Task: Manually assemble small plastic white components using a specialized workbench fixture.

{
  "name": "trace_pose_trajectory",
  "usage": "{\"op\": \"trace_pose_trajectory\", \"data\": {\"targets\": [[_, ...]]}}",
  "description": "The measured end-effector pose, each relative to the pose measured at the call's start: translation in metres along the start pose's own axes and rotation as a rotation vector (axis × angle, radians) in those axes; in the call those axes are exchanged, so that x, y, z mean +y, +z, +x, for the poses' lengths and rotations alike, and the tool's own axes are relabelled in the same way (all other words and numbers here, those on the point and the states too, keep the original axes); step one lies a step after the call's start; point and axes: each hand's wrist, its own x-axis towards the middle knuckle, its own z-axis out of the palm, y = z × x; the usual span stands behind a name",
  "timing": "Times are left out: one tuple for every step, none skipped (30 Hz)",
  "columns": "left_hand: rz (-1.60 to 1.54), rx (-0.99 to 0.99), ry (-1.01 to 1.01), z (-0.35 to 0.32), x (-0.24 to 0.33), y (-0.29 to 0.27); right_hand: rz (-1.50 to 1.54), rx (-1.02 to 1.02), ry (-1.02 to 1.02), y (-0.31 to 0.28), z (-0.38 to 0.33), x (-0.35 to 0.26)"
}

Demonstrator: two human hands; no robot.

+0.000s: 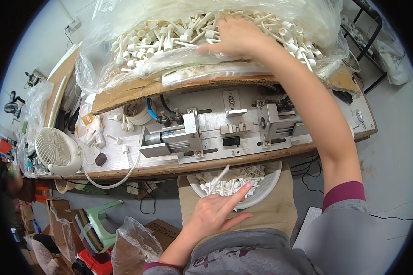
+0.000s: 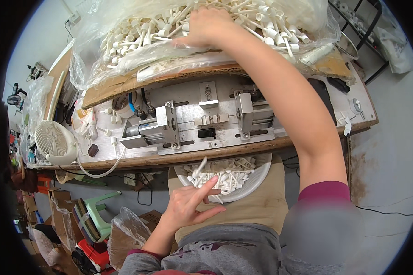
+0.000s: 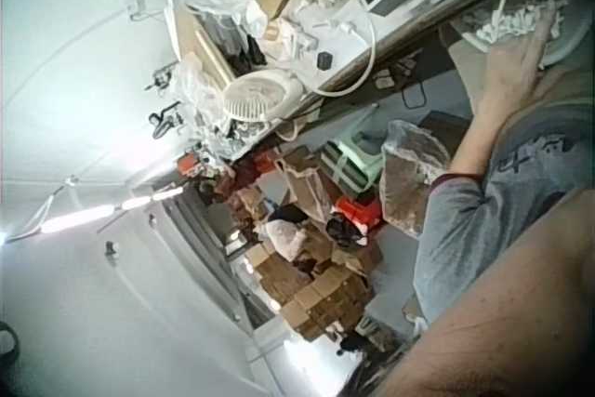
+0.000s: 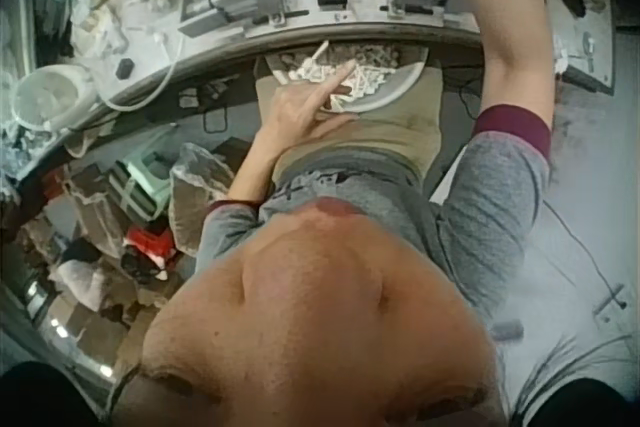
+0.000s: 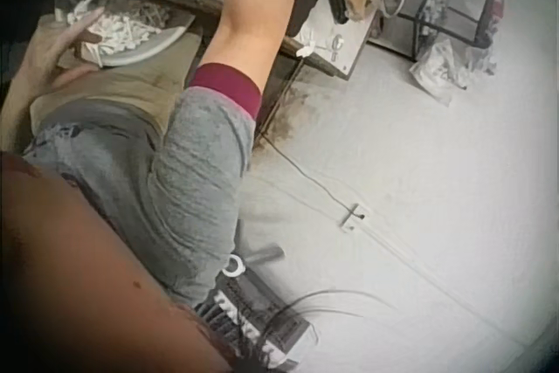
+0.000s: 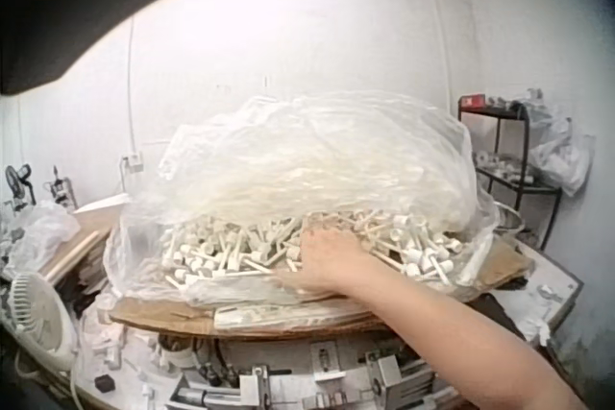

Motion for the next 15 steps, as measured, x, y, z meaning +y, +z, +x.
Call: {"op": "trace_pose_trajectory", "data": {"targets": [[-0.023,0.032,0.001,-0.001,0.000,0.001,-0.004,0.047,-0.011,0.007,-0.001,-0.004],[-0.005,0.008,-0.002,-0.002,-0.001,0.000,0.074,-0.059,-0.029,0.010,0.000,-0.001],[0.008,-0.015,-0.006,-0.004,-0.001,-0.002,0.148,-0.170,-0.047,0.004,-0.002,0.002],[0.021,-0.038,-0.009,-0.005,-0.002,-0.003,0.221,-0.281,-0.063,-0.002,-0.003,0.002],[0.028,-0.040,-0.001,-0.006,-0.003,-0.003,0.185,-0.318,-0.080,-0.007,-0.004,0.000],[0.039,-0.044,0.005,-0.007,-0.004,-0.003,0.154,-0.354,-0.096,-0.012,-0.006,-0.003],[0.049,-0.049,0.012,-0.008,-0.005,-0.003,0.122,-0.390,-0.112,-0.015,-0.007,-0.005],[0.072,-0.072,0.015,-0.008,-0.004,-0.004,0.107,-0.373,-0.147,-0.016,-0.008,-0.005],[0.092,-0.094,0.023,-0.006,-0.003,-0.006,0.085,-0.356,-0.179,-0.018,-0.008,-0.004],[0.112,-0.115,0.031,-0.004,-0.001,-0.007,0.064,-0.339,-0.211,-0.020,-0.009,-0.003],[0.107,-0.104,0.053,-0.003,0.000,-0.007,0.116,-0.283,-0.178,-0.024,-0.009,-0.001],[0.106,-0.092,0.071,-0.001,0.001,-0.007,0.172,-0.226,-0.147,-0.031,-0.009,-0.001],[0.105,-0.081,0.088,0.001,0.002,-0.008,0.227,-0.170,-0.117,-0.035,-0.009,-0.001],[0.110,-0.066,0.091,0.004,0.004,-0.013,0.292,-0.152,-0.062,-0.036,-0.005,0.003],[0.109,-0.055,0.100,0.009,0.006,-0.018,0.350,-0.136,0.001,-0.035,0.003,0.016]]}}
